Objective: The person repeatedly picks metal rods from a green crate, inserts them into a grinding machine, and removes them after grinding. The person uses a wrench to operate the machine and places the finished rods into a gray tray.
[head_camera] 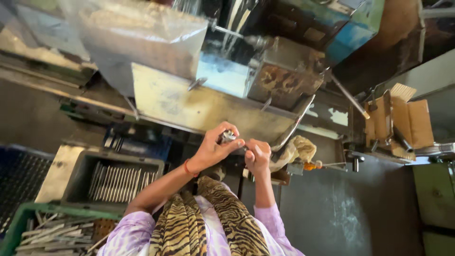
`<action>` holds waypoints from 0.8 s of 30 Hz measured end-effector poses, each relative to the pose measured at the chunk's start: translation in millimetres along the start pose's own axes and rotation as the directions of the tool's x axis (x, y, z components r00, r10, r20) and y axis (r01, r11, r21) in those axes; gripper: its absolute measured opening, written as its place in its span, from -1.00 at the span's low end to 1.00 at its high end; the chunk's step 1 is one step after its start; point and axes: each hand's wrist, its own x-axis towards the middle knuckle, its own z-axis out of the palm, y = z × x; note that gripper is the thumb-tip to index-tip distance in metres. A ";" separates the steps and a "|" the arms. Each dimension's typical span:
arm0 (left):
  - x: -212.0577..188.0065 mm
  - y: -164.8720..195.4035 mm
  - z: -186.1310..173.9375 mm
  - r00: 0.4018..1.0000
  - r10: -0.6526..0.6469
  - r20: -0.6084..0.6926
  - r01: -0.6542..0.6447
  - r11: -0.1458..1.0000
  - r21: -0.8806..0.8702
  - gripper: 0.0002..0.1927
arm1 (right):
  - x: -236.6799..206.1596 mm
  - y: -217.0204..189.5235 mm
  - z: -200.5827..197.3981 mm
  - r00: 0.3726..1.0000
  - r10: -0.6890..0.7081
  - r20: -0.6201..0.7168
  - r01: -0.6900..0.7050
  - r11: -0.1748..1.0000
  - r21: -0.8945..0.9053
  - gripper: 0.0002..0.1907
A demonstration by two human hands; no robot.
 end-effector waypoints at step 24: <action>141.6 -71.2 23.7 0.799 -0.495 0.341 0.578 0.476 -0.663 -0.90 | 113.4 58.0 -77.5 0.922 0.276 0.270 -0.301 0.952 0.053 -0.76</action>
